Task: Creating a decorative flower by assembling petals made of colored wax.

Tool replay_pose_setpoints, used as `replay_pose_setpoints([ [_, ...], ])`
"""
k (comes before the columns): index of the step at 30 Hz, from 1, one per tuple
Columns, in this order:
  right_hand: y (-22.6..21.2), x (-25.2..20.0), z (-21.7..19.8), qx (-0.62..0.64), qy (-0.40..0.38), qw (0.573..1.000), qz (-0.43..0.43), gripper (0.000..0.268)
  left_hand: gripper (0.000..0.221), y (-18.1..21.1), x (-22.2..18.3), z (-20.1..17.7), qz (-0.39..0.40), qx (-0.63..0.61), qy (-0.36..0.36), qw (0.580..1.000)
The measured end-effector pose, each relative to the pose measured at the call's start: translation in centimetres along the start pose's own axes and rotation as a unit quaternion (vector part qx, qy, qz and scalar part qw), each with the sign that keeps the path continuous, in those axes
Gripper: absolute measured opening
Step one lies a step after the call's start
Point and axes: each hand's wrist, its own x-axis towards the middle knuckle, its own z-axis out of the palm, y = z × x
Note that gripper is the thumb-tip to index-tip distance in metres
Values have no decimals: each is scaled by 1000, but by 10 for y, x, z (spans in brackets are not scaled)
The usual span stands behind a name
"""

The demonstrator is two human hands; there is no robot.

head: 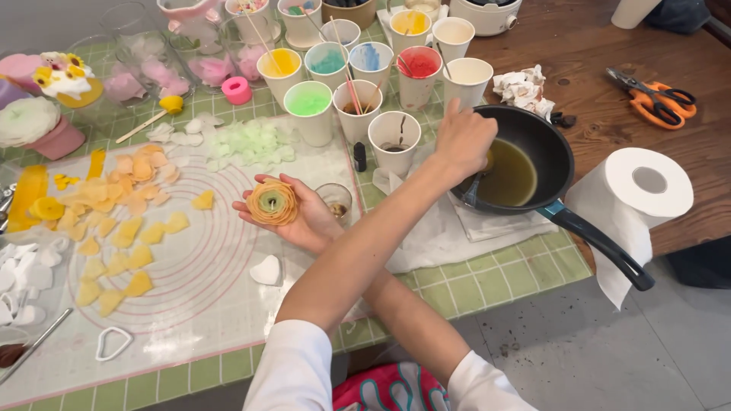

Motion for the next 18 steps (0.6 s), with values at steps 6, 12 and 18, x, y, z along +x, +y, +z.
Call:
replay_pose_setpoints([
  [6, -2, -1, 2, -13, -1, 1000, -2, 43, 12, -9, 0, 16, -30, 21, -72, 997],
  [12, -2, -2, 1, -8, -9, 1000, 2, 43, 12, -5, -2, 19, -43, 3, -112, 993],
  [18, -8, 5, -33, -6, -57, 998, 21, 45, 10, -16, -11, -3, -24, -12, 2, 1000],
])
